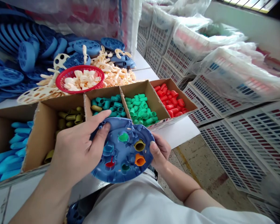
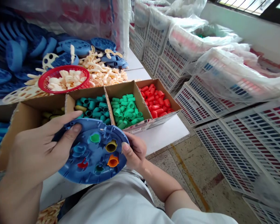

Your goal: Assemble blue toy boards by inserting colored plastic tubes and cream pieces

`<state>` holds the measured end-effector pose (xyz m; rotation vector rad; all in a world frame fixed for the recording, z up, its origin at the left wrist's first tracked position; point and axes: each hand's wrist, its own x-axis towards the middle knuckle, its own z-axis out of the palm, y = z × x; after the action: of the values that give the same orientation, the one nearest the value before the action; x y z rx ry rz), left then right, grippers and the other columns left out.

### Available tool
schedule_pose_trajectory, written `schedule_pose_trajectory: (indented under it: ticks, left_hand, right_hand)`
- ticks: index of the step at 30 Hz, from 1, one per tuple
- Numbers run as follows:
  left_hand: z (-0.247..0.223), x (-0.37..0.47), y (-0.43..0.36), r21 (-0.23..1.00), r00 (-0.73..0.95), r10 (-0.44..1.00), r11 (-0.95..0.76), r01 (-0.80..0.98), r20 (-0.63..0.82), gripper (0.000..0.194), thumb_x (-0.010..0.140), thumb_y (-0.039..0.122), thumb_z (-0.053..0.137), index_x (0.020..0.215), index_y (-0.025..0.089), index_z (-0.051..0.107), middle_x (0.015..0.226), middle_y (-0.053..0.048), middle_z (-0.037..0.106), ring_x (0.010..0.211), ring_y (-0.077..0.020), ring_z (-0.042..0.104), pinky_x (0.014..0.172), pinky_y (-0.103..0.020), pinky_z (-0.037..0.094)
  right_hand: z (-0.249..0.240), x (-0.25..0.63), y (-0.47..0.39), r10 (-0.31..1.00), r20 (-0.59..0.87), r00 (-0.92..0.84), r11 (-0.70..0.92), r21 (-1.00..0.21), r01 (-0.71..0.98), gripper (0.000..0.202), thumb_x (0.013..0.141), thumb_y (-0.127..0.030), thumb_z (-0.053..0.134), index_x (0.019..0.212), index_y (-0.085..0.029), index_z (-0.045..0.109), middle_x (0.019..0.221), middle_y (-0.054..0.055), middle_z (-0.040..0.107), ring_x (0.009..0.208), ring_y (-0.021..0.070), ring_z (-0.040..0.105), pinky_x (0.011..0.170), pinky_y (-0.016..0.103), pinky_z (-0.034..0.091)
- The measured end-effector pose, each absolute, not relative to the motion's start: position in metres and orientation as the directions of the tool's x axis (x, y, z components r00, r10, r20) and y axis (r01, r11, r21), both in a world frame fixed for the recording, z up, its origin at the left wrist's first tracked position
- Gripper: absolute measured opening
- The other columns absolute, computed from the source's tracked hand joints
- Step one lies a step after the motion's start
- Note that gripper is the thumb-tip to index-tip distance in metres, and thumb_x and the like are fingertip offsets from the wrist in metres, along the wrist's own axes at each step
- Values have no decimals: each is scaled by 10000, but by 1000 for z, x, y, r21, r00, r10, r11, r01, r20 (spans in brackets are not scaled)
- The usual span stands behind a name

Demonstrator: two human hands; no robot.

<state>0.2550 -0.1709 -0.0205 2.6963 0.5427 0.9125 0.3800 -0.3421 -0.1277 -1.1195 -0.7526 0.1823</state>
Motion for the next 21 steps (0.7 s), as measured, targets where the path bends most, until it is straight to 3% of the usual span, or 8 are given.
schedule_pose_trajectory:
  ticks: [2,4,6,8,9,13,15,21]
  left_hand:
    - [-23,254,-171,433,761,497,-845,314,418,266,1004,264,612,1233,211,737,604,89,698,348,-94,552,456,-215,490]
    - [-26,253,-173,457,797,484,-837,300,363,270,1021,291,577,1242,209,710,621,78,691,394,-112,599,459,-225,496]
    - [-27,252,-177,372,809,401,-895,246,429,296,1030,289,558,1277,166,668,918,-45,768,738,-207,756,674,-301,591]
    - [-23,251,-184,206,796,277,-959,195,538,308,1027,248,560,1297,121,637,1169,-174,706,1048,-329,712,888,-450,555]
    - [-19,251,-188,128,792,212,-977,169,572,295,1018,225,572,1284,114,635,1166,-191,688,1078,-360,677,913,-499,513]
    - [2,254,-204,-81,863,30,-993,82,505,121,1002,238,601,1046,153,676,860,-90,685,816,-314,627,751,-480,394]
    - [10,257,-211,-140,893,-3,-988,67,450,182,1016,287,567,921,167,666,737,-59,639,710,-304,587,687,-462,344]
    - [2,268,-225,-109,902,-2,-993,49,432,326,1005,223,549,680,225,530,526,10,477,473,-230,491,569,-389,289]
  right_hand:
    - [-126,385,-343,498,460,735,459,-859,227,293,987,-437,683,1240,-310,757,955,29,806,727,202,751,666,304,614]
    - [-126,389,-344,520,459,720,454,-863,222,304,984,-396,684,1266,-300,744,974,40,809,686,203,751,615,296,610]
    - [-128,392,-345,535,465,705,447,-864,230,309,984,-374,678,1277,-300,739,968,40,809,668,200,747,593,287,602]
    - [-129,393,-345,541,478,691,437,-863,255,297,984,-358,672,1268,-310,744,935,31,806,681,194,744,618,282,601]
    - [-129,393,-345,543,484,686,428,-862,270,290,985,-352,666,1259,-307,750,904,29,802,676,191,738,628,281,599]
    - [-128,391,-342,538,502,677,396,-860,322,279,1000,-317,625,1239,-268,760,775,21,763,576,164,675,593,260,578]
    - [-127,390,-340,534,521,666,397,-850,347,295,1003,-280,610,1264,-269,747,719,3,734,534,147,642,592,251,574]
    - [-125,383,-330,503,614,608,438,-788,434,400,961,-180,602,1324,-308,713,797,-1,760,620,133,689,624,212,562]
